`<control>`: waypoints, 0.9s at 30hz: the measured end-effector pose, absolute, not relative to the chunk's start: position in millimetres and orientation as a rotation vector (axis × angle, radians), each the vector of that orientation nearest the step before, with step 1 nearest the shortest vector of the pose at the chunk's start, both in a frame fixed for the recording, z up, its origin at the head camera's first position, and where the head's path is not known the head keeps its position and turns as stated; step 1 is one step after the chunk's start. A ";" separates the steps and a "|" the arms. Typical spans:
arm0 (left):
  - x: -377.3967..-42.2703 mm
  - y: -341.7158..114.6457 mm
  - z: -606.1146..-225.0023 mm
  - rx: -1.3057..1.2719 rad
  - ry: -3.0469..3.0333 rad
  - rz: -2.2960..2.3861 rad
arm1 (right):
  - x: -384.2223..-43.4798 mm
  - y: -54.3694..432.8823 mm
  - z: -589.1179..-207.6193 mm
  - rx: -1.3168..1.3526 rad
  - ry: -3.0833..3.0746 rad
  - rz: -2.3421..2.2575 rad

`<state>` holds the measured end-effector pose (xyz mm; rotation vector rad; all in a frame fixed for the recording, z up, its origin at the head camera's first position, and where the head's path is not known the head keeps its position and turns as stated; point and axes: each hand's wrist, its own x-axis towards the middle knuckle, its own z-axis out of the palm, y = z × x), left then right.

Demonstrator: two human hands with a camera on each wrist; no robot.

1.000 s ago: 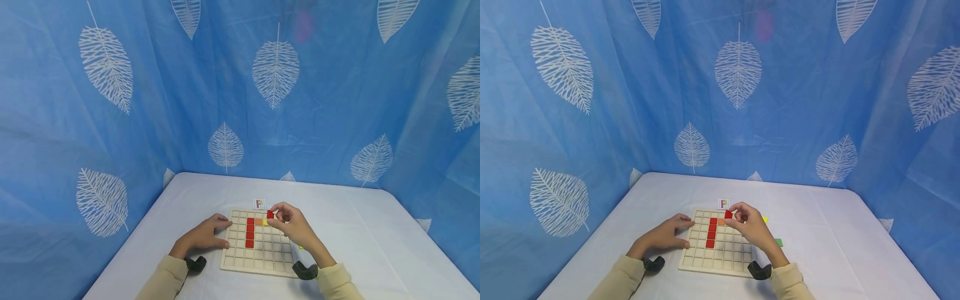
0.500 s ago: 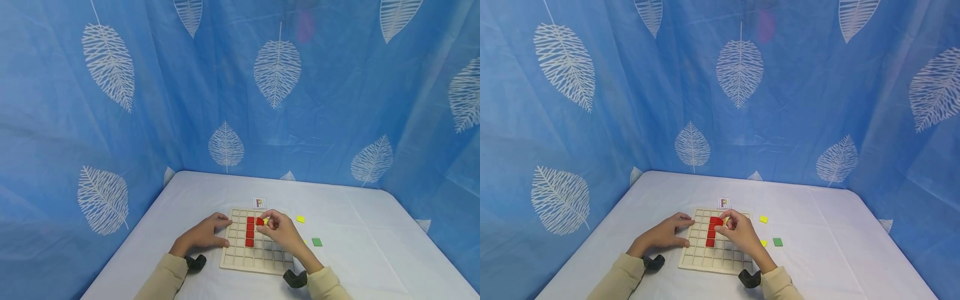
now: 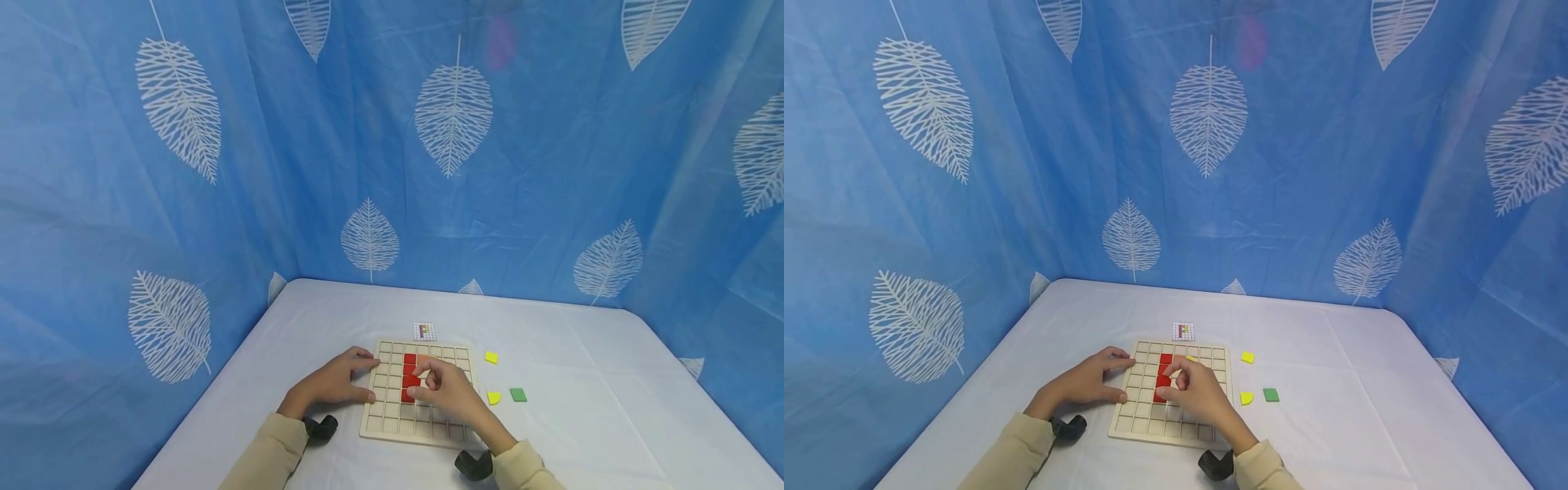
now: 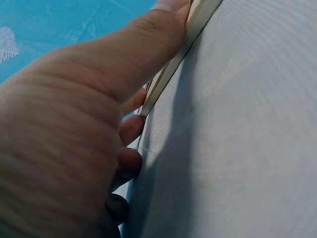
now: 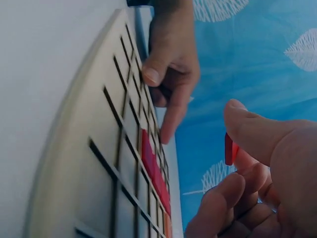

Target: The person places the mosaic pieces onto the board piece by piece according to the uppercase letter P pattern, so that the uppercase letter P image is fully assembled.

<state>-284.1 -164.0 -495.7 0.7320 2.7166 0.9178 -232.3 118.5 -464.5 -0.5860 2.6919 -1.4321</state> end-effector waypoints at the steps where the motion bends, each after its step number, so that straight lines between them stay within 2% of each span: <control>1: -284.3 -164.1 -495.5 0.737 2.719 0.916 | -232.0 117.5 -465.1 -0.592 2.689 -1.416; 27: -283.4 -165.5 -493.1 0.750 2.703 0.918 | -226.5 109.3 -476.4 -0.623 2.618 -1.217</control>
